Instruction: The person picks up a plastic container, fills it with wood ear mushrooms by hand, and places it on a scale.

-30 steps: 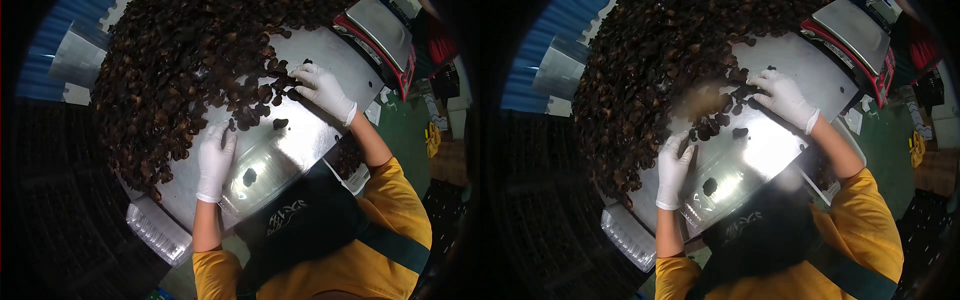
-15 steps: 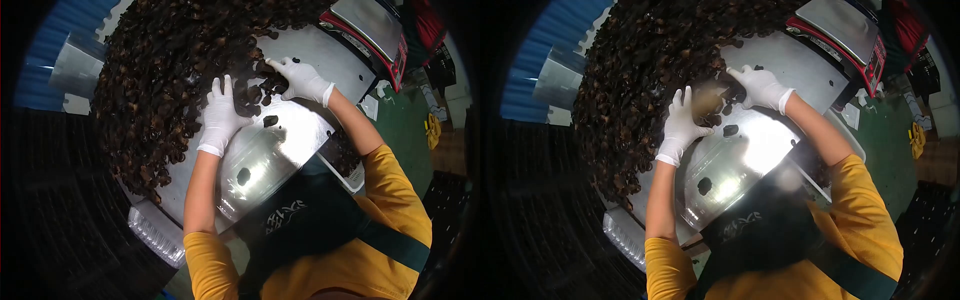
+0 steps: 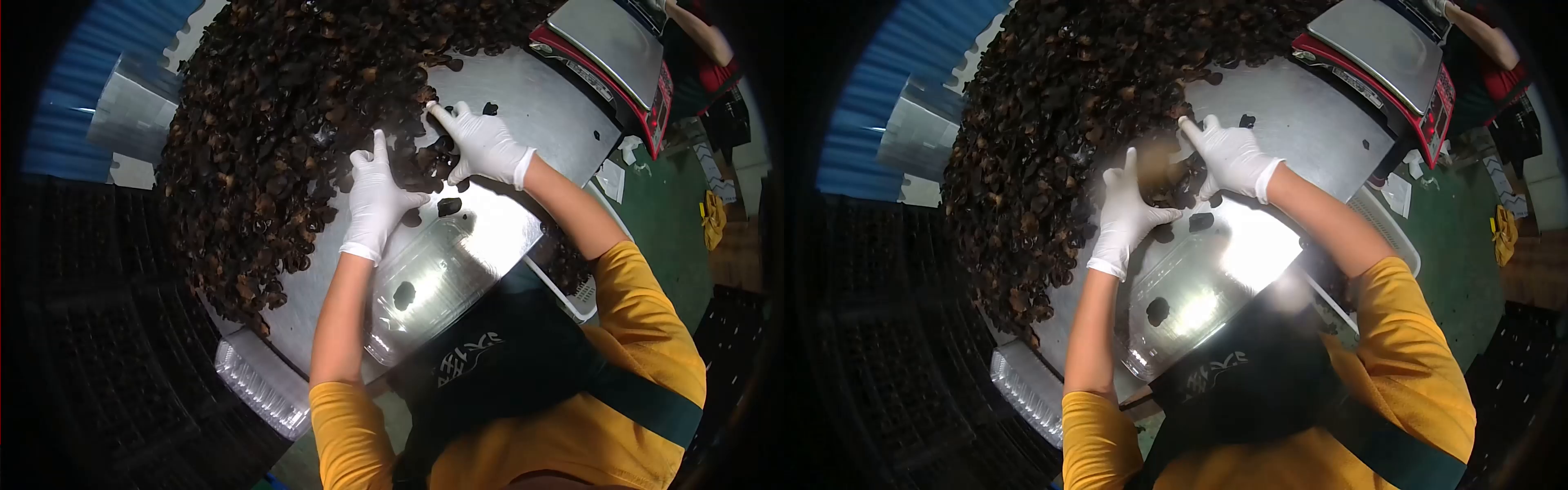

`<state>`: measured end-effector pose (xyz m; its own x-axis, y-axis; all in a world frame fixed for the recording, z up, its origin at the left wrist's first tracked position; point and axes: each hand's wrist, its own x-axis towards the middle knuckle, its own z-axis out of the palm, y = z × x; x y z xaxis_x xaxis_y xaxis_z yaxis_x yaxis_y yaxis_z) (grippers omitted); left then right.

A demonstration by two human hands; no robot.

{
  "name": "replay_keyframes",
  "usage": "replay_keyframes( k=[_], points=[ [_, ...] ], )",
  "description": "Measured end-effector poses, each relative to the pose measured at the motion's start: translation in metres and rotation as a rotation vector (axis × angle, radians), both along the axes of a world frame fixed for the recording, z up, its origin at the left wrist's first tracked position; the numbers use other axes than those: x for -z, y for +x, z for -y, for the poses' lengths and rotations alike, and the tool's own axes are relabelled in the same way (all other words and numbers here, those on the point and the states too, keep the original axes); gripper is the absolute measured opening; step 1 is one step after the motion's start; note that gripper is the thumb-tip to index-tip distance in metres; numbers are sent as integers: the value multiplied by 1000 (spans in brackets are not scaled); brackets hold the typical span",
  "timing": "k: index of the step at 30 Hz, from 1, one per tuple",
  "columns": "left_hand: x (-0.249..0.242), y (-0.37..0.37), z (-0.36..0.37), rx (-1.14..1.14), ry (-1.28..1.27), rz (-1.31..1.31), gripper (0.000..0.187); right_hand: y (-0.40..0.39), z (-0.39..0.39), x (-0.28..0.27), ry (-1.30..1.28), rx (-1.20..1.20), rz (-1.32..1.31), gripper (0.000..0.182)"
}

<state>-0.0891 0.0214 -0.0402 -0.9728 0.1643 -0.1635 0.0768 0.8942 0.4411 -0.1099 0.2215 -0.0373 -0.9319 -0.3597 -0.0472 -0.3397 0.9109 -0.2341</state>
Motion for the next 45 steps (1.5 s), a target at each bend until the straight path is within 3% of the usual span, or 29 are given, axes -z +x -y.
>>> replay_keyframes(
  k=[3,5,7,8,11,12,15,17,19,20,24,26,30,33,34,36,37,39,41,45],
  points=[
    [15,-7,-7,29,3,-74,117,-5,10,2,-91,-19,29,102],
    [21,-7,-13,14,153,-168,88,-5,19,20,-253,-78,19,87],
    [34,-6,-17,-74,334,-242,74,6,31,28,-320,2,-32,68],
    [43,-10,-18,-134,487,-142,59,4,32,40,-404,21,-44,63],
    [45,-6,-22,-142,504,-260,54,10,32,31,-463,53,-70,53],
    [48,-6,-22,-119,624,-293,53,12,32,25,-508,44,-90,53],
    [12,19,-19,-96,657,-448,52,33,34,-9,-605,48,-44,55],
    [-35,59,-17,-137,532,-413,50,59,37,-30,-614,-81,-127,36],
    [-42,97,-4,-152,525,-388,49,92,43,-48,-456,-125,7,67],
    [-39,116,2,-161,488,-340,49,107,46,-58,-287,-214,61,73],
    [-21,179,17,-269,432,-144,49,153,72,-6,-316,-297,85,65],
    [-8,192,24,-309,402,-117,49,164,85,16,-250,-386,-88,55],
    [-16,199,22,-435,330,-90,54,157,89,16,-120,-376,-120,49],
    [-11,204,29,-409,289,-149,56,140,73,6,12,-407,-184,44],
    [-10,205,32,-414,293,-154,56,127,63,10,-358,-355,-28,42],
    [-8,209,37,-390,281,-155,57,91,52,3,-556,-238,73,36],
    [-5,211,40,-398,282,-156,57,64,50,-15,-389,-180,11,33],
    [0,215,45,-370,298,-177,58,11,38,-4,-478,-34,-315,27],
    [-4,220,51,-365,284,-176,59,-44,20,13,-312,111,-432,26],
    [-10,229,63,-361,356,-133,62,-88,5,32,-131,41,-316,27]
  ],
)
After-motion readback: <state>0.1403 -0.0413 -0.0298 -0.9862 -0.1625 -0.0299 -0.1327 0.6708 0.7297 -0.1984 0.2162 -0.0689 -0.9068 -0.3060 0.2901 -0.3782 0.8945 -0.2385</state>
